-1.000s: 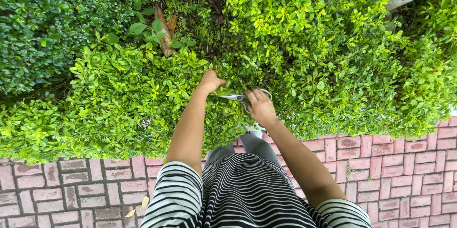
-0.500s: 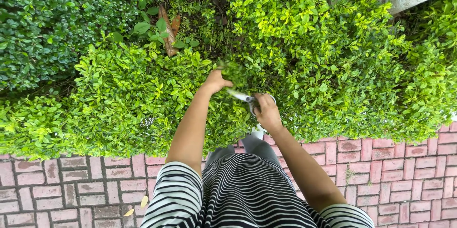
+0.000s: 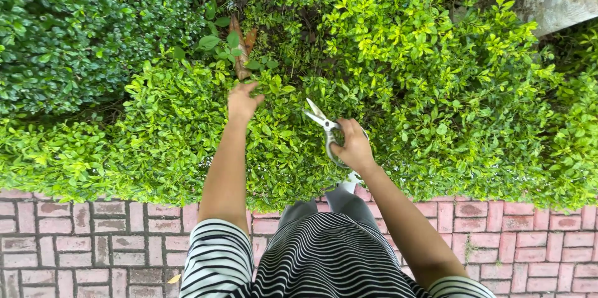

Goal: Trimming a garden hedge using hand shears.

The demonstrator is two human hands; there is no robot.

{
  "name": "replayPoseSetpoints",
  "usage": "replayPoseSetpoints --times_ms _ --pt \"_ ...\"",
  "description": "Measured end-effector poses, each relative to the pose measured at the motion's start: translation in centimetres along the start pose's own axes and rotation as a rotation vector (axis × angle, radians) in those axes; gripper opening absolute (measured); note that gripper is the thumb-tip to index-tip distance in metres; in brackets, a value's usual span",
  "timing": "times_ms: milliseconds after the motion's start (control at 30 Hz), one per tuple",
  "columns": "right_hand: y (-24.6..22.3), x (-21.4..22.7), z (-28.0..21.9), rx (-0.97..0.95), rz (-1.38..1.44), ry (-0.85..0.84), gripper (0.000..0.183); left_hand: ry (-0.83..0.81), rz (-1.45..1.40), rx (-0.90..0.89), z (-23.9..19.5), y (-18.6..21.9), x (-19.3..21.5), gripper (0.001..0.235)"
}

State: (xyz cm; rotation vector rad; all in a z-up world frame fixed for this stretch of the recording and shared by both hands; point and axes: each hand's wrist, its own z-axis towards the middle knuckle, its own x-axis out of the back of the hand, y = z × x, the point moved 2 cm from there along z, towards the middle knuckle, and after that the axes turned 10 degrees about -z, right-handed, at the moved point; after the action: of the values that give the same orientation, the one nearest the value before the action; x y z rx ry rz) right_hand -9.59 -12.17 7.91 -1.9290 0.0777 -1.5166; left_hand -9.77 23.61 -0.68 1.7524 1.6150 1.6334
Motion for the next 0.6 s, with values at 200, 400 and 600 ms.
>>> replayPoseSetpoints --times_ms 200,400,600 --pt "-7.6 1.0 6.3 -0.01 -0.327 -0.448 0.071 -0.11 0.367 -0.033 1.5 -0.7 -2.8 0.014" --pt "-8.6 -3.7 9.4 0.034 -0.377 -0.484 0.052 -0.091 0.485 -0.245 -0.7 3.9 -1.0 0.01" --pt "-7.6 -5.4 7.2 0.019 -0.326 -0.528 0.039 0.138 0.561 -0.259 0.1 1.9 0.2 0.005"
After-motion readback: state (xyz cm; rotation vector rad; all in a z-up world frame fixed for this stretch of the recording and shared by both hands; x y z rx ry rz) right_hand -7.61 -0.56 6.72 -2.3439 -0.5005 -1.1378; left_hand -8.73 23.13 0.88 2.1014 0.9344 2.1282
